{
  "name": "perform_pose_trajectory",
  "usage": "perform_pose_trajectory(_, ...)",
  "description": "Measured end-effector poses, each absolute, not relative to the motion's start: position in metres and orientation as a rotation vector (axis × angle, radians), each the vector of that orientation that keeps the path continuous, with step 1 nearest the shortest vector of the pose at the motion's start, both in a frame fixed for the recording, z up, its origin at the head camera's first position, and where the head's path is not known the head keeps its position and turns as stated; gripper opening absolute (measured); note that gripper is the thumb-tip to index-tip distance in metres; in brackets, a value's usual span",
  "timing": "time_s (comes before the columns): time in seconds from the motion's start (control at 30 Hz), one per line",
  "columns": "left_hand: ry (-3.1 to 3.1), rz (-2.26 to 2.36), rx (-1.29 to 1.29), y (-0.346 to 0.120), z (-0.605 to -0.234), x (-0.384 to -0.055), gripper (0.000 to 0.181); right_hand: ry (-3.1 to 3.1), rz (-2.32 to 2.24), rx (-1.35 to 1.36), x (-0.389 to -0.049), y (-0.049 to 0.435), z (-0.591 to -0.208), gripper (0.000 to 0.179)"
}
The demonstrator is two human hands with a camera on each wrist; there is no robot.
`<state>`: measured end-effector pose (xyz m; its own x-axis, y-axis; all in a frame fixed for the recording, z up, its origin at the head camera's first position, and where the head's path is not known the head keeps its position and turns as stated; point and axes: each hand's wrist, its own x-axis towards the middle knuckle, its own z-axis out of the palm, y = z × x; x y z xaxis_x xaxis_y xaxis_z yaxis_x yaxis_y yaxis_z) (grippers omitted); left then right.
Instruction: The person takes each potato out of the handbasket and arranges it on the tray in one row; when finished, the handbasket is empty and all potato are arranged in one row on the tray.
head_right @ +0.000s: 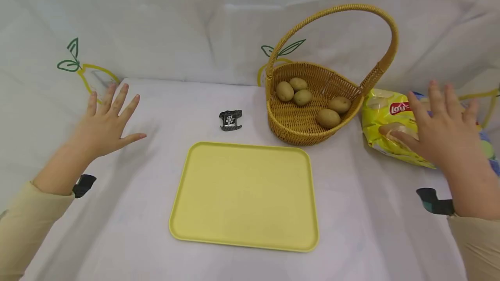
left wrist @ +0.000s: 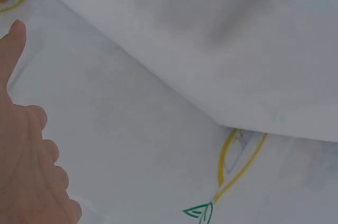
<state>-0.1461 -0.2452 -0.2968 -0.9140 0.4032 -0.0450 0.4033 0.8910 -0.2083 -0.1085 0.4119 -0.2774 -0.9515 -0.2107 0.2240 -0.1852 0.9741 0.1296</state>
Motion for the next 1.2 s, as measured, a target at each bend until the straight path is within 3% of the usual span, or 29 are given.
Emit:
perform_pose_trajectory(0.13, 3.048, -0.292, 0.677, -0.236, -0.308, -0.147, 0.092, -2.834, -0.145, 0.322, -0.104, 0.411, -0.279, 0.117)
perform_pose_trajectory(0.47, 2.945, 0.027, 0.869, -0.179, -0.357, -0.090, 0.095, -2.950, 0.248, 0.371, -0.118, 0.372, -0.280, 0.069)
perform_pose_trajectory(0.8, 2.805, 0.211, 0.875, -0.159, -0.371, -0.052, 0.101, -2.910, 0.622, 0.630, -0.153, 0.329, -0.300, 0.042)
perform_pose_trajectory(1.2, 2.756, 0.283, 0.804, -0.161, -0.376, -0.053, 0.095, -3.222, 0.669, 0.421, -0.190, 0.322, -0.304, 0.046)
